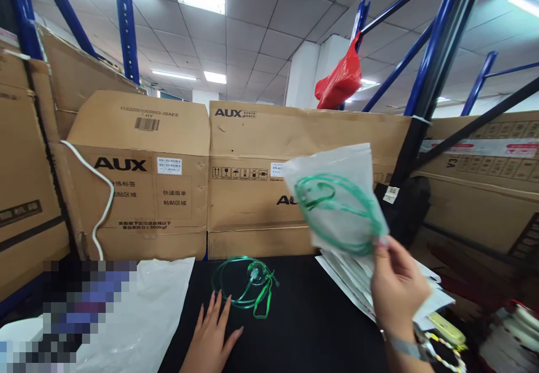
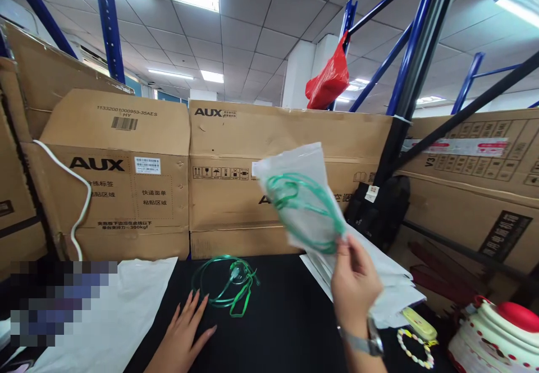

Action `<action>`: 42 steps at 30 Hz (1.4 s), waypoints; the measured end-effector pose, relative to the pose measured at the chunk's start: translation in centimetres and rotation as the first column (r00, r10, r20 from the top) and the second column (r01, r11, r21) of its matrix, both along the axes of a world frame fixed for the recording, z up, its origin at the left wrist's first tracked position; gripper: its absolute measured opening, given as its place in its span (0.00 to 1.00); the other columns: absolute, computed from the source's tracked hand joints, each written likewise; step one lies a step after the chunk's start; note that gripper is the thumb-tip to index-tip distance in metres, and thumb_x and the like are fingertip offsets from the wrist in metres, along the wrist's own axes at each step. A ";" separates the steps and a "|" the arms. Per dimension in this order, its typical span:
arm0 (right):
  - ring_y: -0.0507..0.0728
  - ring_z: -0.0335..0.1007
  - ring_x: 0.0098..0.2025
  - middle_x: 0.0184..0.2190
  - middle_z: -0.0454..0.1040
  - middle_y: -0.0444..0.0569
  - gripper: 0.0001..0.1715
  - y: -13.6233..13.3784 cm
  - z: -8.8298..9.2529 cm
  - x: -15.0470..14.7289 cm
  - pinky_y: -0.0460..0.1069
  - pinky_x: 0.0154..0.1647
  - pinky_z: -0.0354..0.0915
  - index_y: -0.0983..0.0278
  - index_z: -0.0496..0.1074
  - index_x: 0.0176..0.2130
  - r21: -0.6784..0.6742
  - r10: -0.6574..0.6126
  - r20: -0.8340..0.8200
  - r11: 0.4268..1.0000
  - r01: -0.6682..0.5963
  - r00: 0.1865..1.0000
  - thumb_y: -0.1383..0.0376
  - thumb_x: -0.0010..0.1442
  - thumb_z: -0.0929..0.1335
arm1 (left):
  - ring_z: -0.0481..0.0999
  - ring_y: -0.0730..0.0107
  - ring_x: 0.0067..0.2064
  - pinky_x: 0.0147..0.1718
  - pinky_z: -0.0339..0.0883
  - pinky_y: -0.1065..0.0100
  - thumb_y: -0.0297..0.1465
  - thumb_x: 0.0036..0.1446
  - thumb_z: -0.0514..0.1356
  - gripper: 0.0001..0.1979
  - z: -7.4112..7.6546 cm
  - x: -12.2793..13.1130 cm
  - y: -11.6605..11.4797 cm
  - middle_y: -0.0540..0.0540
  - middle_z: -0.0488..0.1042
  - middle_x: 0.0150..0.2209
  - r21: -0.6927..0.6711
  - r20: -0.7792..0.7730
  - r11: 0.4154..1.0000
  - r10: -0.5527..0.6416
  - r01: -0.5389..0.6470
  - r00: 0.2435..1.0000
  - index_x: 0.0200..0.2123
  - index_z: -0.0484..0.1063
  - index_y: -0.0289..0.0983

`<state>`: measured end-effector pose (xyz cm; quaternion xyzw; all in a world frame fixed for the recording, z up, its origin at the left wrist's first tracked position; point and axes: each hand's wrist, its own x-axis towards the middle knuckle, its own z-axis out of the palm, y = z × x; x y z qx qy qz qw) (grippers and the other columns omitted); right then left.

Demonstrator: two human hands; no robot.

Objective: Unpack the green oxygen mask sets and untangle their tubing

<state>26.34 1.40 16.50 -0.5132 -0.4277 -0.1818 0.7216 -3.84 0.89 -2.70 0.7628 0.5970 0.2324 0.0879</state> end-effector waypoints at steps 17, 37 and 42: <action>0.53 0.70 0.29 0.30 0.74 0.51 0.24 3.7 -12.2 -7.9 0.48 0.30 0.65 0.67 0.74 0.35 -0.178 0.569 -0.810 -0.006 -0.984 0.143 0.49 0.48 0.70 | 0.75 0.53 0.43 0.44 0.65 0.59 0.40 0.44 0.65 0.24 7.2 -2.4 -0.5 0.39 0.78 0.39 -0.397 0.913 0.848 0.326 0.352 0.244 0.43 0.72 0.30; 0.46 0.57 0.21 0.19 0.65 0.38 0.15 1.5 -12.4 -8.0 0.42 0.25 0.58 0.67 0.73 0.24 -0.526 0.645 -0.764 -0.590 -0.613 0.034 0.59 0.38 0.75 | 0.61 0.76 0.25 0.26 0.53 0.75 0.37 0.36 0.68 0.15 6.4 -0.5 -1.8 0.55 0.67 0.21 -0.471 0.822 0.609 0.042 0.638 0.567 0.28 0.76 0.33; 0.49 0.61 0.25 0.23 0.70 0.42 0.13 0.7 -11.9 -8.5 0.43 0.27 0.60 0.66 0.75 0.27 -0.442 0.593 -0.805 -0.633 -0.636 -0.031 0.63 0.37 0.76 | 0.62 0.76 0.24 0.25 0.53 0.76 0.37 0.31 0.71 0.18 5.2 -0.1 -1.7 0.55 0.68 0.20 -0.481 0.826 0.641 0.104 0.598 0.554 0.26 0.75 0.33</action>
